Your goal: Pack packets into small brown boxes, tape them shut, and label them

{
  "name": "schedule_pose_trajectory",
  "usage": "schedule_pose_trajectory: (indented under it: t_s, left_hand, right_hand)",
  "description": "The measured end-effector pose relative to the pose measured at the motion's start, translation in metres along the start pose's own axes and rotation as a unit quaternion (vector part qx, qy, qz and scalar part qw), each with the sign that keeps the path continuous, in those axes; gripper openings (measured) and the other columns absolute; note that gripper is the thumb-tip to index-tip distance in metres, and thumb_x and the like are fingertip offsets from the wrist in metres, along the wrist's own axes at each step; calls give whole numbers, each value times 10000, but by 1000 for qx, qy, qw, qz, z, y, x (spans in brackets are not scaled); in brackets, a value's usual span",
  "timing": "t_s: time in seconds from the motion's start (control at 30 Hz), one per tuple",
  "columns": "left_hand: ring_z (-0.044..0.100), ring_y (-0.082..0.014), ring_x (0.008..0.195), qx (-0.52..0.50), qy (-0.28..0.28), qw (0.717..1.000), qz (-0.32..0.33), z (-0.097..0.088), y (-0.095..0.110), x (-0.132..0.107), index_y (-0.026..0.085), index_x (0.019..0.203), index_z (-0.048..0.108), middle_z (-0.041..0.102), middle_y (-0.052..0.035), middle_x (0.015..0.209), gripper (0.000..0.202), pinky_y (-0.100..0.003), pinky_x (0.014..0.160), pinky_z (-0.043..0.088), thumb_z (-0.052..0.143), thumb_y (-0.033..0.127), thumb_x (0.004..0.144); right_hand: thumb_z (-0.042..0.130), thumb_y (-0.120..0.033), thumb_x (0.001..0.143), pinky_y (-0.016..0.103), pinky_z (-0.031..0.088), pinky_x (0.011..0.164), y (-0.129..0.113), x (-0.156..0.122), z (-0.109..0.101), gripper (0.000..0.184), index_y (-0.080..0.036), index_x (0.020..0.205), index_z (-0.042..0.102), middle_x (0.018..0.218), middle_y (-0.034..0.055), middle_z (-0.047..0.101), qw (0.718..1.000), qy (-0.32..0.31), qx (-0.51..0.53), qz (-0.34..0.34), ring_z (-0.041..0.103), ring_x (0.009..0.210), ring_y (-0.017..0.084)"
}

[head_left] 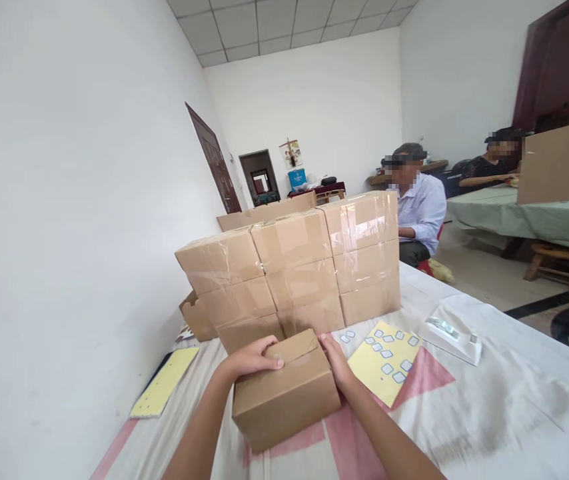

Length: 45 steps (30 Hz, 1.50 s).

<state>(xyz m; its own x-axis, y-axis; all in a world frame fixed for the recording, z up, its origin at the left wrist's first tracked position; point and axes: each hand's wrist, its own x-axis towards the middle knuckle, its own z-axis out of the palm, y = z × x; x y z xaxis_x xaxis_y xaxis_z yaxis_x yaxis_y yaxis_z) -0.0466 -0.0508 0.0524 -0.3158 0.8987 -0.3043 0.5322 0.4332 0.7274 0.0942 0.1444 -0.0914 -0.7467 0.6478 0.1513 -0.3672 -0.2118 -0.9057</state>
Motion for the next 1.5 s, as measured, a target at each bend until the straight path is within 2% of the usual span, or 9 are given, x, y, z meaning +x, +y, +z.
schedule_pose_trajectory:
  t_s: [0.23,0.4,0.57,0.73,0.93,1.1,1.27,1.5]
  left_hand:
    - [628,-282,1109,35,18,999,-6,1,2,-2,225,1129,577,672,-39,1151,527,-338,905,487,649,633,803]
    - [603,-290,1123,55,50,997,-3,4,-2,-1,248,1149,592,681,-35,1186,526,-369,973,459,565,676,844]
    - [625,-299,1084,117,100,988,8,10,-5,-5,267,1177,617,707,-37,1181,536,-393,966,471,501,693,874]
    - [640,-302,1099,191,134,972,32,15,-4,-7,291,1262,607,697,-51,1256,523,-412,984,455,531,655,894]
    - [584,-306,1253,199,183,961,62,20,4,-16,304,1366,560,614,-47,1412,624,-407,1035,465,624,644,847]
    - [508,-313,1344,283,232,928,72,30,11,-39,300,1410,524,569,-49,1476,618,-459,1089,428,588,633,893]
    - [539,-316,1299,335,281,895,85,56,9,-63,296,1368,577,595,-68,1447,543,-480,1063,434,581,596,915]
    - [520,-327,1310,398,349,840,119,81,10,-75,287,1397,561,598,-69,1455,519,-489,1059,407,593,533,941]
  right_hand:
    - [633,-693,830,348,482,800,-4,-2,3,482,-214,850,675,890,40,696,1000,-15,3,2,614,862,238]
    - [619,-685,843,343,484,825,1,1,-1,482,-209,874,688,917,32,707,1000,-16,-18,3,626,912,237]
    - [590,-693,859,334,487,816,10,7,-2,492,-216,893,706,939,31,723,999,-21,-31,0,630,910,230]
    - [558,-643,897,321,474,828,9,7,-3,450,-215,888,699,940,25,712,999,-23,-43,-6,616,912,217]
    - [565,-616,902,328,462,898,1,5,-3,413,-225,871,694,968,34,718,997,-39,-69,-23,612,997,236]
    - [569,-619,896,343,450,929,6,8,-2,413,-229,872,700,975,37,718,994,-51,-91,-27,627,986,239]
    - [575,-635,889,356,454,888,10,13,-3,432,-225,811,687,901,33,711,993,-59,-102,-13,618,920,242]
    - [564,-581,921,349,469,864,23,17,-8,388,-224,862,702,919,30,717,993,-67,-100,-2,625,900,228]
